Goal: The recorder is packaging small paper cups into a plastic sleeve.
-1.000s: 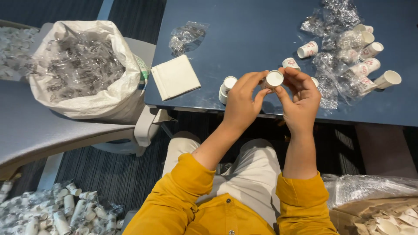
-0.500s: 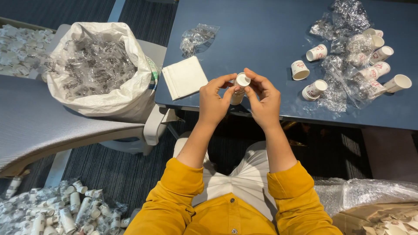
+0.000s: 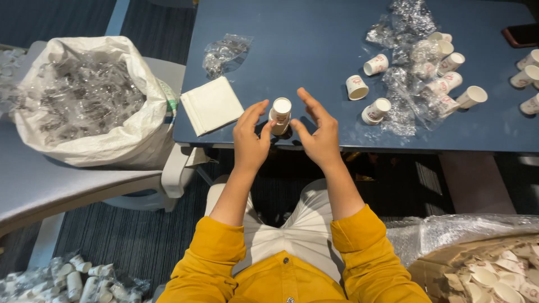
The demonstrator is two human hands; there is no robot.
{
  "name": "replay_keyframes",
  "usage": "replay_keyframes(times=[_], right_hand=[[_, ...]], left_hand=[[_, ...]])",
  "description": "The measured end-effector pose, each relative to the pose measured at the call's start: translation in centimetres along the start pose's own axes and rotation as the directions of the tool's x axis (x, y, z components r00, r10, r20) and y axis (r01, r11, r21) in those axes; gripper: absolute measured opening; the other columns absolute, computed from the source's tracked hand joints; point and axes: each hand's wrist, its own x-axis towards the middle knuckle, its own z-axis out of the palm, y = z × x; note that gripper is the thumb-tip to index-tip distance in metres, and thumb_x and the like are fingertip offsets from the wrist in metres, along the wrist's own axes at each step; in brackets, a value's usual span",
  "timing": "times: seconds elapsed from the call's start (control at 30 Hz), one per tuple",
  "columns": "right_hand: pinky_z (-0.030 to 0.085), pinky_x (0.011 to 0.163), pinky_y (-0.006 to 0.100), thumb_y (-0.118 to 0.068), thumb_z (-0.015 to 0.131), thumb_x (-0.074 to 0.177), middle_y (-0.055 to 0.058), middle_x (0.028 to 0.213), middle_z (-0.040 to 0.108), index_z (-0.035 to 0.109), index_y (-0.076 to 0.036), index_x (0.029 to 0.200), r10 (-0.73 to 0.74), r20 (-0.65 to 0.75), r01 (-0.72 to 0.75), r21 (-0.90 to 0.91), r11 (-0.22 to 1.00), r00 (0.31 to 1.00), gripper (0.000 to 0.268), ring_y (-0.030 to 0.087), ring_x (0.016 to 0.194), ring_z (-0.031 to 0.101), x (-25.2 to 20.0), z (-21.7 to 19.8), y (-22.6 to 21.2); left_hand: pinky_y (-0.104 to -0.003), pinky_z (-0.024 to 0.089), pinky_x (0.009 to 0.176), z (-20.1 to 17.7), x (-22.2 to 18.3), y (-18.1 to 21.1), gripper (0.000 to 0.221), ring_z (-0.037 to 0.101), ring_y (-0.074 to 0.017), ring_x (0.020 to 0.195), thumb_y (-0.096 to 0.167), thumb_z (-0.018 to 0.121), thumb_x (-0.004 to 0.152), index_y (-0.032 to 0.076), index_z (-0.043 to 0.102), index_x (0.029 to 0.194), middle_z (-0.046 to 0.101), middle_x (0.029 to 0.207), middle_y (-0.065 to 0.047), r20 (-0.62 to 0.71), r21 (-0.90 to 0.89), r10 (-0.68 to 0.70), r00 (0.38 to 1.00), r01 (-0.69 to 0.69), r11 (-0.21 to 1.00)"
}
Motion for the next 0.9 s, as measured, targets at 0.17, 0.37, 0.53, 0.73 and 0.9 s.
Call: replay_keyframes(times=[0.17, 0.37, 0.53, 0.73, 0.9], right_hand=[[0.051, 0.112, 0.044, -0.005, 0.077, 0.091, 0.015, 0.144, 0.064, 0.066, -0.006, 0.133, -0.1, -0.236, -0.022, -0.466, 0.885, 0.967, 0.043, 0.034, 0.137, 0.061, 2.5, -6.7, 4.7], [0.053, 0.093, 0.049, -0.011, 0.083, 0.082, 0.019, 0.13, 0.064, 0.069, -0.005, 0.124, 0.005, -0.059, -0.053, -0.84, 0.539, 0.998, 0.045, 0.041, 0.114, 0.064, 6.2, -8.4, 8.5], [0.057, 0.09, 0.045, -0.009, 0.083, 0.084, 0.016, 0.122, 0.069, 0.069, -0.006, 0.121, 0.183, -0.037, -0.139, -0.799, 0.585, 0.982, 0.04, 0.036, 0.105, 0.07, 5.8, -8.7, 6.3], [0.057, 0.1, 0.033, -0.003, 0.082, 0.082, 0.011, 0.126, 0.07, 0.061, -0.001, 0.129, 0.246, 0.039, -0.245, -0.017, 0.969, 0.969, 0.051, 0.022, 0.118, 0.07, 0.7, -9.7, 2.9], [0.055, 0.108, 0.036, 0.006, 0.082, 0.081, 0.015, 0.134, 0.067, 0.059, 0.003, 0.132, 0.148, 0.031, -0.152, 0.196, 0.969, 0.988, 0.056, 0.022, 0.126, 0.066, -2.6, -10.0, 1.8]], left_hand=[[-0.039, 0.057, 0.093, 1.5, -2.5, 0.8, 0.02, 0.07, -0.0273, 0.107, -0.003, 0.07, 0.09, 0.002, 0.071, 0.109, 0.073, 0.114, -0.012, -0.198, 0.102, 0.21, 0.957, -0.193, 0.976], [-0.036, 0.058, 0.088, 4.7, -3.7, 4.5, 0.018, 0.072, -0.0247, 0.102, -0.002, 0.068, 0.089, 0.002, 0.07, 0.107, 0.073, 0.113, -0.009, -0.002, -0.133, 0.081, 0.997, -0.08, 0.988], [-0.036, 0.058, 0.095, 8.5, -3.8, 3.3, 0.037, 0.069, -0.0281, 0.116, 0.003, 0.067, 0.091, 0.0, 0.062, 0.128, 0.066, 0.129, -0.016, 0.145, -0.216, -0.079, 0.986, 0.11, 0.97], [-0.038, 0.047, 0.11, 13.0, -2.4, 1.0, 0.069, 0.049, -0.024, 0.136, 0.016, 0.067, 0.099, 0.001, 0.029, 0.154, 0.043, 0.149, -0.016, 0.32, -0.633, -0.393, 0.862, 0.503, 0.588], [-0.031, 0.056, 0.095, 13.2, -1.7, 2.4, 0.046, 0.069, -0.0218, 0.112, 0.005, 0.067, 0.098, -0.01, 0.056, 0.14, 0.068, 0.127, -0.022, 0.395, -0.716, -0.355, 0.847, 0.526, 0.459]])
